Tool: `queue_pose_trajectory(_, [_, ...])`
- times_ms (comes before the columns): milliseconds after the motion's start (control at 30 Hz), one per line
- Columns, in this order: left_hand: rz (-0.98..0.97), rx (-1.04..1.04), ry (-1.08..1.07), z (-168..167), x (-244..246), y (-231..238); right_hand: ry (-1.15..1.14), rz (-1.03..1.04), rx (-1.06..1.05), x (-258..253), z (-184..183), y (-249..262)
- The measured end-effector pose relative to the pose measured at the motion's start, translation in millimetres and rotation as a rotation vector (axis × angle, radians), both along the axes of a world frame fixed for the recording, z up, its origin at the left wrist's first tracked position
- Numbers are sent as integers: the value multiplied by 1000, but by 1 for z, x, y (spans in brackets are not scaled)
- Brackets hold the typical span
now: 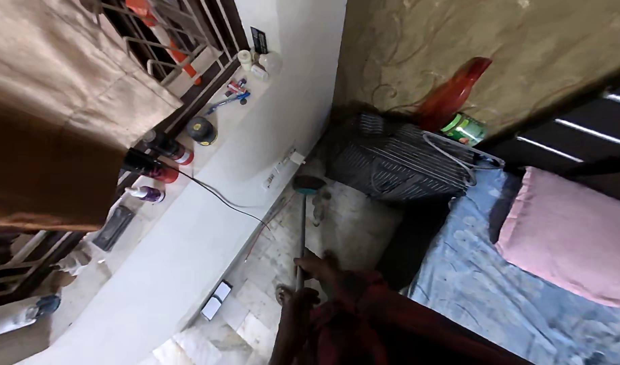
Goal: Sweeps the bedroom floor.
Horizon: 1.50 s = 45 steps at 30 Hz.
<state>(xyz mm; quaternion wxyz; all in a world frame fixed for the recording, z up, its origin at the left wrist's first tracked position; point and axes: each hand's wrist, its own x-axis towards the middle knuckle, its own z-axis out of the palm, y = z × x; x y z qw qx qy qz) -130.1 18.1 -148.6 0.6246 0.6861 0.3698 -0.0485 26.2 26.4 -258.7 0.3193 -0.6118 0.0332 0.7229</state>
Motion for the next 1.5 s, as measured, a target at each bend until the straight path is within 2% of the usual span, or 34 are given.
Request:
queue_pose_trajectory(133, [124, -32, 32, 11, -5, -18, 54, 112, -54, -5, 1, -3])
queue_pose_trajectory(267, [233, -29, -14, 24, -18, -35, -17, 277, -77, -20, 9, -3])
queue_pose_trajectory(367, [316, -15, -21, 31, -30, -47, 22, 347, -85, -37, 6, -5])
queue_pose_trajectory(533, [401, -24, 5, 45, -49, -63, 125, 380, -73, -68, 3, -14])
queue_pose_trajectory(667, [433, -21, 54, 69, -65, -69, 212, 368, 0, -95, 2, -24])
queue_pose_trajectory(967, [387, -111, 88, 116, -115, -65, 252, 475, 50, -142, 57, -32])
queue_pose_trajectory(1033, [383, -99, 21, 129, -130, -65, 267, 362, 45, -158, 66, -38])
queue_pose_trajectory(1133, [345, -77, -37, 173, -146, -68, 307, 19, 2, -186, 77, -51])
queue_pose_trajectory(1233, [183, 24, -105, 195, -184, -74, 306, -225, -77, -213, 73, -60])
queue_pose_trajectory(1300, [98, 89, -86, 205, -211, -81, 284, -300, -108, -229, 77, -68])
queue_pose_trajectory(1367, [17, 112, -62, 209, -231, -85, 204, -377, -104, -238, 90, -74])
queue_pose_trajectory(1433, [-49, 90, -141, 200, -248, -87, 66, -466, -86, -243, 103, -81])
queue_pose_trajectory(1500, [-24, 112, -208, 189, -253, -91, -58, -555, -37, -238, 108, -87])
